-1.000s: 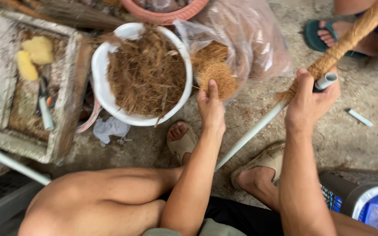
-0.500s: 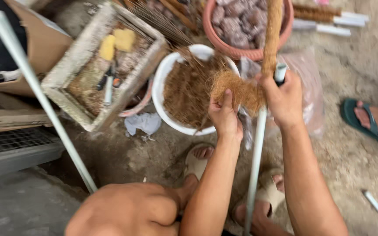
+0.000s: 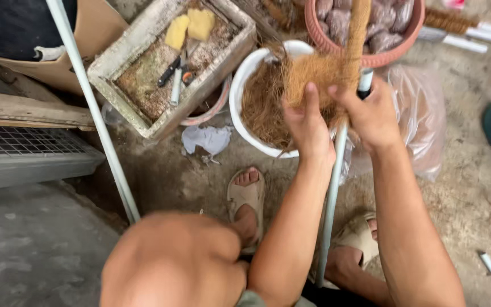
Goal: The person wraps coconut coir around a broom handle using a cylindrical tool to secure the fibers. They repeatedly pull coir from a bucket, wrap it around the handle, and use the tool to tighten the wrapping along the length of the handle.
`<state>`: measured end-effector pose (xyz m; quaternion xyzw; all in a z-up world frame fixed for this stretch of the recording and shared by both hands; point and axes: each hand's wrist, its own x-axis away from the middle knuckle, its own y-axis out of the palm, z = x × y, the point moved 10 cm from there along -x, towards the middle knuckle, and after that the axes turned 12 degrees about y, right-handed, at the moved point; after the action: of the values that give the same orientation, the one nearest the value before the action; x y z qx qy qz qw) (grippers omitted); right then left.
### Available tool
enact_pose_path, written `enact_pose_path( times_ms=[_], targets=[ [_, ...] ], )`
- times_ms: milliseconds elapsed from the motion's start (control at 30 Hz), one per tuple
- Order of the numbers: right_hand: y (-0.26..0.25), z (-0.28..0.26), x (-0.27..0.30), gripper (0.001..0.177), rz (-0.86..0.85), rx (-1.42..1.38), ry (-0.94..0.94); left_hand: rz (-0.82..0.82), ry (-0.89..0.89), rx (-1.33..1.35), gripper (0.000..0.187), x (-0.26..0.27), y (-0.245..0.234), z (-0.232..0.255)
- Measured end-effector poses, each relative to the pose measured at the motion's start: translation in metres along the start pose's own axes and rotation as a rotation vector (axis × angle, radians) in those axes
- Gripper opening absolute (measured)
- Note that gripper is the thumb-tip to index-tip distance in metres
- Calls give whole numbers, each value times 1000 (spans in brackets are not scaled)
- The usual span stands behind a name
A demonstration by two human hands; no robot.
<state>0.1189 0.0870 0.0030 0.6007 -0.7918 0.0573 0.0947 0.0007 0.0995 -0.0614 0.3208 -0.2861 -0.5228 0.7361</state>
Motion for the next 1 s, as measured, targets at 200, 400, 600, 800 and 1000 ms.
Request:
enact_pose_path(
  times_ms=[200, 400, 600, 800, 1000],
  targets=[
    [-1, 27, -16, 13, 25, -21, 29, -57, 4, -14, 52, -1, -16, -3],
    [-21, 15, -23, 13, 29, -12, -28, -338, -219, -33, 45, -13, 7, -13],
    [-4, 6, -43, 10, -78, 81, -107, -476, -324, -597, 41, -59, -6, -2],
    [-1, -1, -61, 42, 17, 453, -98, -395, -143, -610, 36, -102, -24, 24],
    [-6, -20, -58, 33, 25, 459, -5, -514, -139, -697, 36, -104, -41, 17]
  ],
)
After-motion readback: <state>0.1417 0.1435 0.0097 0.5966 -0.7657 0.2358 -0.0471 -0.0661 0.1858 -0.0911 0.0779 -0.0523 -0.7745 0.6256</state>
